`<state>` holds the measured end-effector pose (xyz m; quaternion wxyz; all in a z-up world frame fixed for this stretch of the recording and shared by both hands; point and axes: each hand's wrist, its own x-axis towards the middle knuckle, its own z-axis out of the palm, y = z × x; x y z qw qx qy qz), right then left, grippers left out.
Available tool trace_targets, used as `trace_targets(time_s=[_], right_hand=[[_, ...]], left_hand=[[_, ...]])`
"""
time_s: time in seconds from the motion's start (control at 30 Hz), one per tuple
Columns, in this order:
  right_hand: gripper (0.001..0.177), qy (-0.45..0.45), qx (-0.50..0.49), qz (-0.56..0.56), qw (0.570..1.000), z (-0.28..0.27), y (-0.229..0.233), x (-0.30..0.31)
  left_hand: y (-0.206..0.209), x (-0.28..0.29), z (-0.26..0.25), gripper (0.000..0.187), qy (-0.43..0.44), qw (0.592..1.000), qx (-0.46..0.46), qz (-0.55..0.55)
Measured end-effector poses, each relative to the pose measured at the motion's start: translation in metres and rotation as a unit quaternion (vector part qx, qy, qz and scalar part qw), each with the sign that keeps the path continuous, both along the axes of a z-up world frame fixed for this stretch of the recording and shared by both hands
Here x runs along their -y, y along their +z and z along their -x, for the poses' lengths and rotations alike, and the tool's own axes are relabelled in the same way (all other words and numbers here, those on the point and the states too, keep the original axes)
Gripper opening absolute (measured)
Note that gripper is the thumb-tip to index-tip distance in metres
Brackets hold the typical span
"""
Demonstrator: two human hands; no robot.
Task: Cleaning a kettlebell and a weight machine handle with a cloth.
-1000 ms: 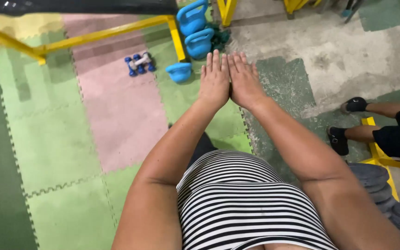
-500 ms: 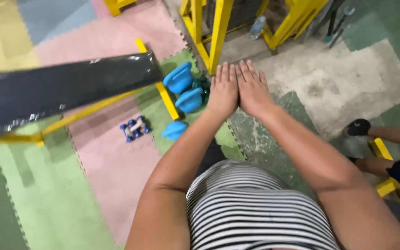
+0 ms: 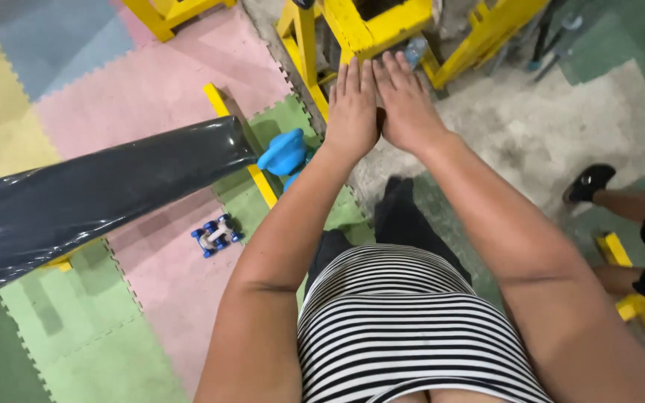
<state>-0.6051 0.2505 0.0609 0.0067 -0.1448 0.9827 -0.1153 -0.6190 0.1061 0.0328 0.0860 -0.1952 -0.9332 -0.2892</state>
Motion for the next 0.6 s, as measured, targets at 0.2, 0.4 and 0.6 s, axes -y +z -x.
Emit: trace_targets(time_s=[0.2, 0.4, 0.6], right_hand=[[0.083, 0.031, 0.044, 0.156, 0.986, 0.125, -0.027, -0.043], [0.079, 0.021, 0.121, 0.343, 0.931, 0.278, -0.081, -0.07], [0.088, -0.09, 0.284, 0.459, 0.837, 0.403, -0.111, -0.072]], left_hand=[[-0.012, -0.004, 0.083, 0.088, 0.041, 0.993, 0.025, -0.108], [-0.044, -0.032, 0.19, 0.092, 0.198, 0.959, -0.053, -0.197], [-0.109, -0.022, 0.292, 0.115, 0.473, 0.845, -0.002, -0.252]])
